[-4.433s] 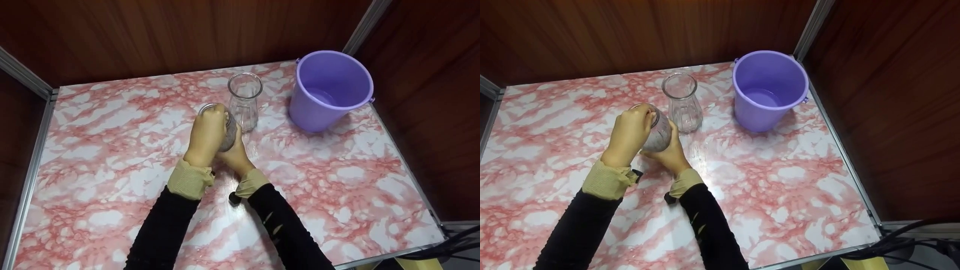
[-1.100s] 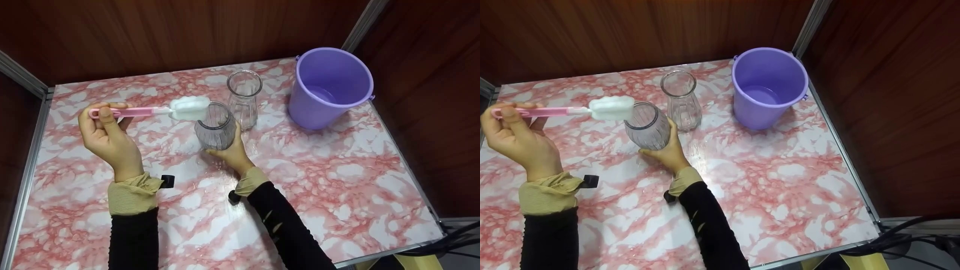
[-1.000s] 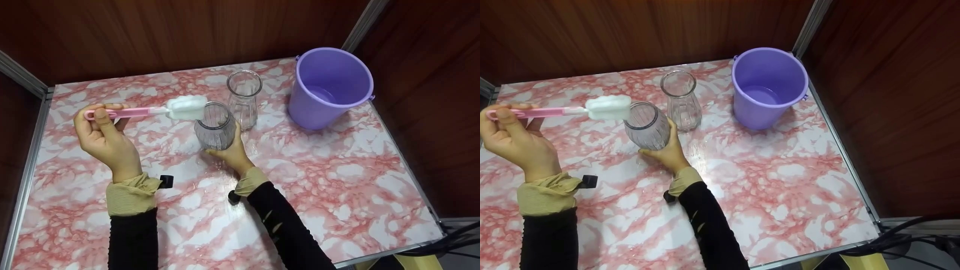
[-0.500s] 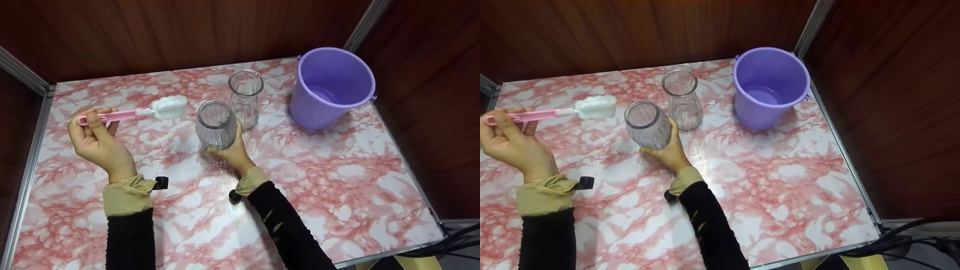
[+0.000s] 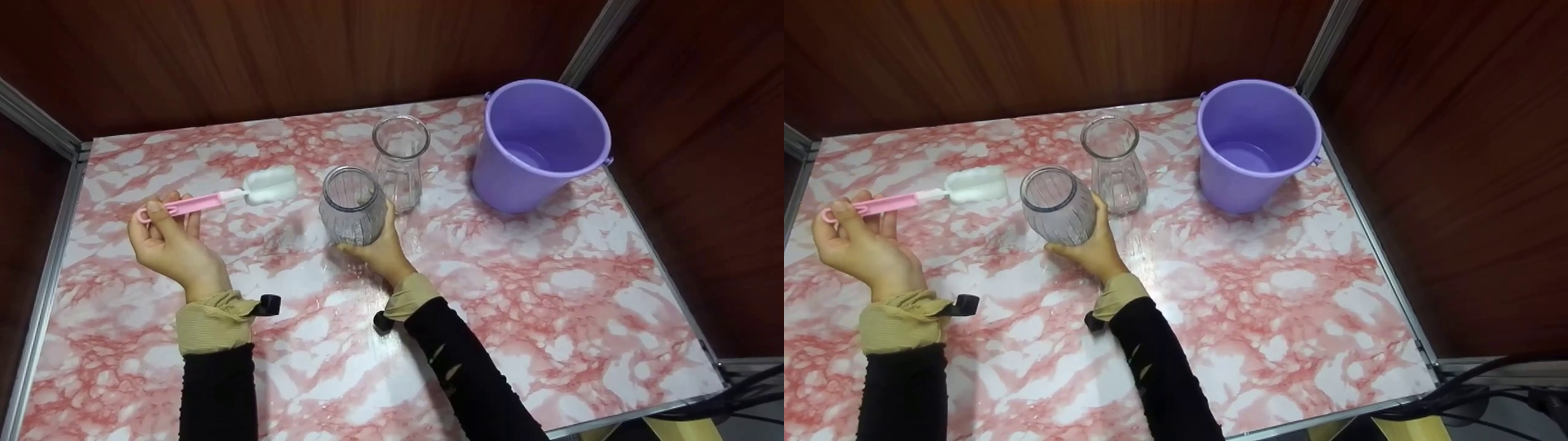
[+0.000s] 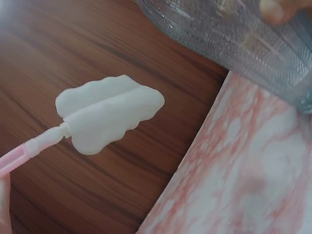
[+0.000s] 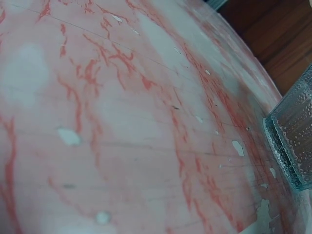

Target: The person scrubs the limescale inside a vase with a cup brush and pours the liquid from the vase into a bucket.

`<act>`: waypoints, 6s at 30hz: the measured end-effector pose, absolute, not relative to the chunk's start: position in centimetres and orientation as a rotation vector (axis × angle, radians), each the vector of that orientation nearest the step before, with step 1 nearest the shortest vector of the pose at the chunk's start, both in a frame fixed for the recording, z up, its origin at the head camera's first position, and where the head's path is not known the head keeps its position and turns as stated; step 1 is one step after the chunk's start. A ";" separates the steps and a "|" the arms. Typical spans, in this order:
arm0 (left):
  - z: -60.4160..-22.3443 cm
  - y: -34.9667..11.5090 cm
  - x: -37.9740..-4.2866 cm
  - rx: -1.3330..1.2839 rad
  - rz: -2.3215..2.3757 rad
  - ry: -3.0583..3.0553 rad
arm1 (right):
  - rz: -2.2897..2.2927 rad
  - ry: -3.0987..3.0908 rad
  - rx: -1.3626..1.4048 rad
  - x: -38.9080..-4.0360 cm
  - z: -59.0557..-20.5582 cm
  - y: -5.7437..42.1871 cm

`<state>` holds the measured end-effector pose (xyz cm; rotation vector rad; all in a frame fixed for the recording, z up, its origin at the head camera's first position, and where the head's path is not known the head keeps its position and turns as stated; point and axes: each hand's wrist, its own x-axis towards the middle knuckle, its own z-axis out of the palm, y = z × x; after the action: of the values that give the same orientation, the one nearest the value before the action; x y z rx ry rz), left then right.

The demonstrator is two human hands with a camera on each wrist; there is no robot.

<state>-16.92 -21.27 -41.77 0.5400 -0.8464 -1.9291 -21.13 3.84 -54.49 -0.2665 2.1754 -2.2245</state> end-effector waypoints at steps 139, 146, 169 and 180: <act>-54.5 -6.7 -17.7 -0.096 -1.576 -2.240 | -2.219 2.413 -0.473 -20.1 -52.7 6.1; -53.4 -6.3 -17.1 -0.179 -1.530 -2.247 | -2.312 2.436 -0.582 -20.3 -52.1 6.9; -49.8 -1.6 -16.8 -0.199 -2.634 -1.697 | -3.079 2.124 -0.016 -21.6 -47.6 11.0; -47.6 0.4 -17.2 -0.090 -2.741 -1.517 | -3.225 1.890 -0.006 -22.6 -46.5 12.3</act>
<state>-17.24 0.40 -47.58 -0.0904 -1.5171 -2.7409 -22.64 12.33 -46.54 -0.0058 1.8901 -3.2251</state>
